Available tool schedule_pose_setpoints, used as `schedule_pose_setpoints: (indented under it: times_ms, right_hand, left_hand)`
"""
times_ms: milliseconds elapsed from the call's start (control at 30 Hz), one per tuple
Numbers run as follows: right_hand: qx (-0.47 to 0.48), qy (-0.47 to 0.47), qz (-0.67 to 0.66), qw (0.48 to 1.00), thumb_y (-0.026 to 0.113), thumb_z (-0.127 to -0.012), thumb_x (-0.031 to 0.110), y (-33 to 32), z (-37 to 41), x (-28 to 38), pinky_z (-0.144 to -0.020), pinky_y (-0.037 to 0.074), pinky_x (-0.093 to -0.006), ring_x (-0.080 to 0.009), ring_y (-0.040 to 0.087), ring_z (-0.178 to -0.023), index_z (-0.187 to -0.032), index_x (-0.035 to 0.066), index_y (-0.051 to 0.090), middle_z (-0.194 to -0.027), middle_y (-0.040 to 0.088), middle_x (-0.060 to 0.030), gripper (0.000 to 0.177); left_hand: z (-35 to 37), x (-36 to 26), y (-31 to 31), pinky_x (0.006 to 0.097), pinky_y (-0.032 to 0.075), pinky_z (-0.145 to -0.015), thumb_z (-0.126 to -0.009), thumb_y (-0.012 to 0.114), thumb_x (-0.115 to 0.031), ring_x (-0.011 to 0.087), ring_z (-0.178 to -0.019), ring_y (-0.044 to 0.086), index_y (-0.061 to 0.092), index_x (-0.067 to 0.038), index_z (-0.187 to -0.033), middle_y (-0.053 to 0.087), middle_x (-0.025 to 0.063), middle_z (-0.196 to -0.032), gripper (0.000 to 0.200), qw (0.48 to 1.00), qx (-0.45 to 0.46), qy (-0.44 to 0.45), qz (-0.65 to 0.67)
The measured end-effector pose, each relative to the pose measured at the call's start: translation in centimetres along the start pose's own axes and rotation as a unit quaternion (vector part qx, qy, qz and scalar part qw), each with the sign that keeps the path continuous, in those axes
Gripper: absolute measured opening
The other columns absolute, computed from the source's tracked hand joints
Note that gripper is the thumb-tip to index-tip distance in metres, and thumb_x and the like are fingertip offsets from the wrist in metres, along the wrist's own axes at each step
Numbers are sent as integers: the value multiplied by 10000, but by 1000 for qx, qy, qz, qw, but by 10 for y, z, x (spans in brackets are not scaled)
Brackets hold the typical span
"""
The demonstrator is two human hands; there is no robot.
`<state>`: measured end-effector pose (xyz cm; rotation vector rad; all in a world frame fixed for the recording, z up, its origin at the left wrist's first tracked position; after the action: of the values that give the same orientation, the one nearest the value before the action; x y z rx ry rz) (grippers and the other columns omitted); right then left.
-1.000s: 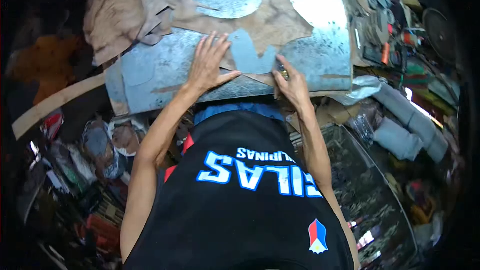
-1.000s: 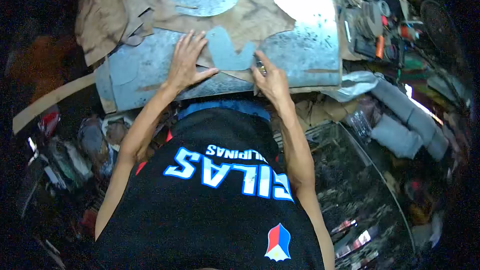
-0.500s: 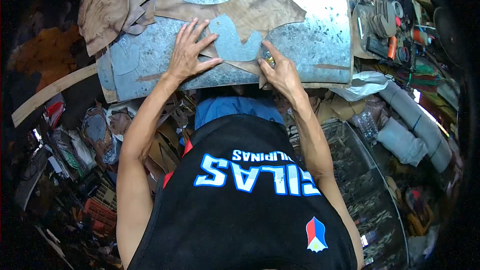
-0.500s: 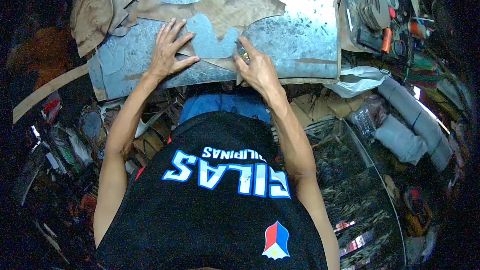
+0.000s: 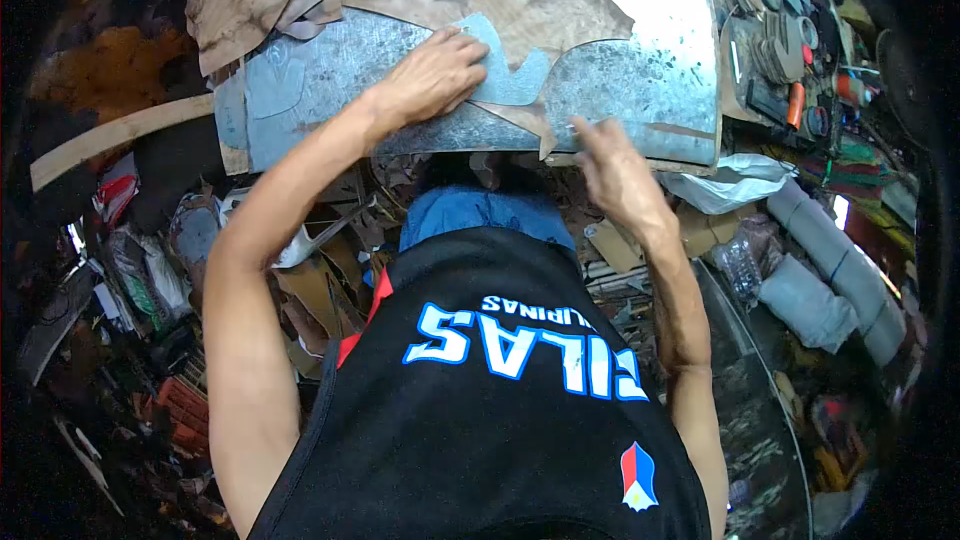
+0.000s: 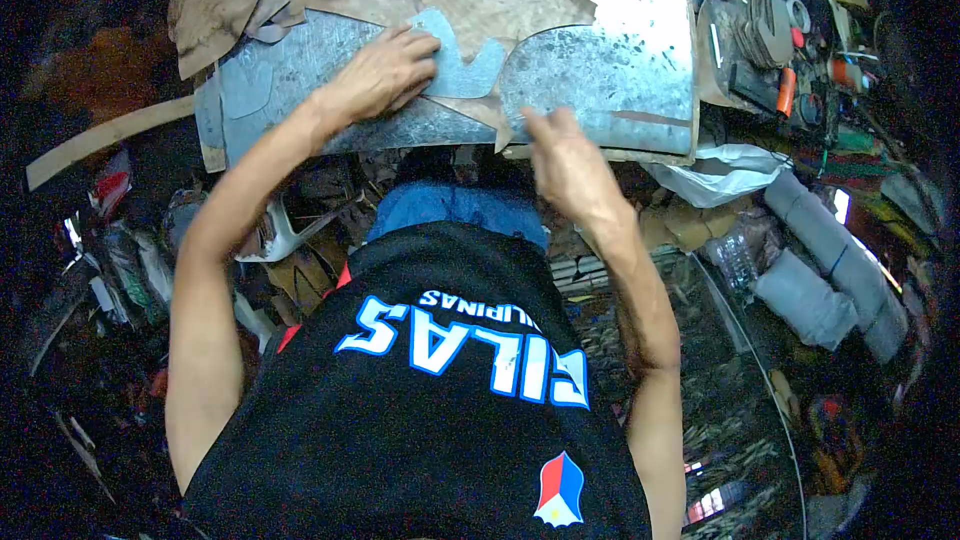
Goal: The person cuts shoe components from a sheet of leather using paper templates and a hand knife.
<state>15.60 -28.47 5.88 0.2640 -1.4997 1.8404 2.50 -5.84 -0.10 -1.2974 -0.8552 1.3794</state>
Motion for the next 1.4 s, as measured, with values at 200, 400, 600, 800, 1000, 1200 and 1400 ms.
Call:
schedule_pose_setpoints:
  times_ms: [200, 400, 600, 800, 1000, 1200, 1400]
  right_hand:
    - [-84, -78, -76, 991, 608, -881, 116, 60, -70, 61, -788, 501, -480, -438, 605, -907, -1228, 28, 557, -968, 614, -259, 361]
    - [-126, 34, 12, 991, 551, -910, 178, 91, -135, 62, -849, 506, -467, -433, 619, -988, -1169, 14, 612, -1097, 621, -293, 313]
    - [-196, -18, 45, 979, 528, -927, 195, 92, -139, 74, -816, 519, -492, -443, 635, -929, -1170, 62, 630, -1020, 634, -303, 295]
    - [-170, 6, 74, 983, 554, -921, 218, 93, -144, 73, -702, 535, -501, -435, 652, -791, -1129, 96, 655, -876, 655, -266, 262]
    - [-142, 26, 52, 988, 566, -906, 229, 102, -152, 64, -712, 530, -514, -440, 652, -806, -1110, 95, 661, -878, 663, -245, 262]
    - [-137, 38, 66, 988, 559, -887, 173, 99, -148, 72, -756, 521, -507, -437, 642, -888, -1093, 69, 656, -927, 663, -249, 250]
    - [-141, 59, 60, 986, 571, -883, 117, 96, -100, 87, -750, 511, -488, -453, 622, -861, -1083, 35, 655, -871, 641, -274, 232]
  left_hand:
    - [-72, 40, -35, 555, 416, -992, -792, 525, -767, 421, -1191, 534, 559, 1, -1298, 588, 253, -1244, 920, 902, 290, -107, 301]
    - [-96, 40, -32, 576, 380, -1034, -718, 560, -820, 441, -1260, 479, 507, 31, -1339, 526, 283, -1319, 1054, 877, 273, -164, 359]
    - [-92, 37, -38, 585, 372, -1039, -698, 572, -826, 445, -1271, 466, 479, 35, -1357, 499, 287, -1343, 1088, 883, 278, -152, 346]
    - [-87, 35, -42, 594, 364, -1045, -678, 585, -833, 448, -1281, 452, 451, 38, -1376, 473, 291, -1367, 1124, 887, 280, -153, 333]
    - [-79, 30, -47, 602, 356, -1050, -658, 598, -839, 452, -1292, 439, 424, 42, -1394, 446, 296, -1391, 1162, 893, 285, -158, 310]
    - [-69, 26, -65, 611, 347, -1055, -638, 611, -846, 455, -1303, 425, 396, 46, -1413, 420, 300, -1415, 1201, 899, 288, -170, 285]
    - [-100, 29, -18, 545, 380, -1069, -696, 560, -836, 431, -1337, 390, 341, -81, -1476, 335, 236, -1498, 1108, 841, 330, -121, 412]
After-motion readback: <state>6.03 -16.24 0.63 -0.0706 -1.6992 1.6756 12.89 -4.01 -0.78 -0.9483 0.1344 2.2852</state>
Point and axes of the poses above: each hand's wrist, its own z-axis away from the middle knuckle, its own y-axis out of the palm, x = y × z, the point moved 3 cm from there along -z, towards the middle knuckle
